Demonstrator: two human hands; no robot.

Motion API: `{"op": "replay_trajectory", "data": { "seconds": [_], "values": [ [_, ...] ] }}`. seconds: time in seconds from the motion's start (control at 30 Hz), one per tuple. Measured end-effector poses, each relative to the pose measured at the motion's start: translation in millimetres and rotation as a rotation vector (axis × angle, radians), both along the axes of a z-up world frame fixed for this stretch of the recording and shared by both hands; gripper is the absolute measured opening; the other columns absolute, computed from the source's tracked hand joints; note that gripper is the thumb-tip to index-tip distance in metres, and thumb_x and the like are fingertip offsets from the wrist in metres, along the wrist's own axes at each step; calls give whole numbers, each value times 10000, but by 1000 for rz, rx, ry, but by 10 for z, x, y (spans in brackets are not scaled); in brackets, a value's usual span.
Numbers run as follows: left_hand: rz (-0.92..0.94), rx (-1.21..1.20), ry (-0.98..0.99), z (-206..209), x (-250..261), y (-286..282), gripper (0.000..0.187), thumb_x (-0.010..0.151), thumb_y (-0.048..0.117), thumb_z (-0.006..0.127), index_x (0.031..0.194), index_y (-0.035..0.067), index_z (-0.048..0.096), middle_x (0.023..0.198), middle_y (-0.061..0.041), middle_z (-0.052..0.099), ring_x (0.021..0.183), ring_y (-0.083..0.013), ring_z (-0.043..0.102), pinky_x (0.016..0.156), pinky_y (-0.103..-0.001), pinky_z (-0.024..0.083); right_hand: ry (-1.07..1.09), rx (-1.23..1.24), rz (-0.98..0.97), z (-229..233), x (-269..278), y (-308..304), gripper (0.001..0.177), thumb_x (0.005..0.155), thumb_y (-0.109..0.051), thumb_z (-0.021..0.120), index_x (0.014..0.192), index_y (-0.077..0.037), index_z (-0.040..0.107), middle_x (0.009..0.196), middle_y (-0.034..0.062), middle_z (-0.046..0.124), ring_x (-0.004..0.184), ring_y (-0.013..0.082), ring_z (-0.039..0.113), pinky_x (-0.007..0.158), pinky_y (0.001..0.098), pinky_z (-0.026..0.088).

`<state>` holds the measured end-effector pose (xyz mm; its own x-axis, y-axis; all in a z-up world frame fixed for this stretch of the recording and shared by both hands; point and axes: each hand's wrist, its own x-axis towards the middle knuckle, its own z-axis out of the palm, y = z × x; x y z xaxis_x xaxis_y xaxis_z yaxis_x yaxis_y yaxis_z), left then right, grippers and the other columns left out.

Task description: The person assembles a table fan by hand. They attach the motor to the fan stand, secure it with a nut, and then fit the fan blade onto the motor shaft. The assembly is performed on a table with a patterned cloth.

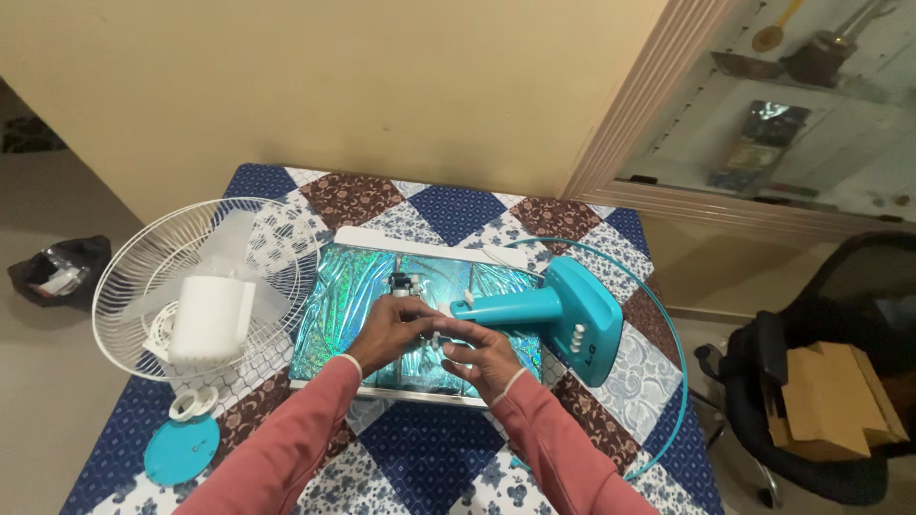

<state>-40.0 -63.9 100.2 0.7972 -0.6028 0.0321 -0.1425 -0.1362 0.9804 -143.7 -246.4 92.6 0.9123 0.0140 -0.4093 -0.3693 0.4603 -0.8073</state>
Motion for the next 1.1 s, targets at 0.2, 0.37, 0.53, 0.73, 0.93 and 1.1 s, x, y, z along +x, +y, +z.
{"op": "replay_trajectory", "data": {
  "seconds": [0.2, 0.37, 0.53, 0.73, 0.93, 1.1],
  "values": [
    [78, -60, 248, -138, -63, -12, 207, 953, 177, 682, 983, -4, 778, 829, -64, 749, 739, -109, 706, 658, -256, 600, 0, -1, 37, -41, 66, -62, 314, 834, -52, 762, 1140, -117, 741, 1104, 8, 718, 1007, 135, 659, 881, 385, 532],
    [140, -70, 280, -120, -144, 79, 222, 923, 174, 739, 997, -26, 801, 804, -75, 764, 705, -108, 703, 633, -251, 587, -9, 23, -12, -177, 91, -74, 180, 872, -228, 773, 1016, -130, 727, 936, -13, 666, 905, 127, 633, 827, 362, 556],
    [238, 44, 247, 31, -261, 229, 248, 850, 189, 810, 1001, -6, 823, 761, -64, 778, 619, -106, 688, 544, -265, 562, 65, -33, -51, -326, 138, -68, 311, 932, -399, 755, 922, -102, 665, 828, 14, 642, 834, 163, 629, 747, 355, 561],
    [282, 152, 172, 166, -364, 309, 296, 900, 295, 760, 987, 20, 827, 744, -79, 768, 581, -104, 687, 514, -272, 567, 80, -77, -36, -236, 202, 99, 292, 882, -170, 730, 1161, -130, 657, 991, 27, 611, 927, 195, 638, 749, 360, 597],
    [311, 139, 107, 179, -462, 464, 260, 847, 277, 784, 963, 49, 825, 743, -69, 790, 580, -114, 711, 531, -266, 587, -45, -119, 83, -253, 157, 203, 760, 773, 69, 686, 1425, -268, 490, 1312, 4, 616, 1068, 184, 658, 836, 357, 615],
    [339, 219, 31, 137, -518, 623, 272, 780, 289, 857, 849, 27, 836, 704, -83, 783, 565, -115, 685, 555, -289, 559, 6, -131, 131, -706, 249, 227, 422, 1019, -200, 741, 1329, 80, 676, 1215, 184, 655, 1038, 268, 647, 820, 374, 643]
  ]
}}
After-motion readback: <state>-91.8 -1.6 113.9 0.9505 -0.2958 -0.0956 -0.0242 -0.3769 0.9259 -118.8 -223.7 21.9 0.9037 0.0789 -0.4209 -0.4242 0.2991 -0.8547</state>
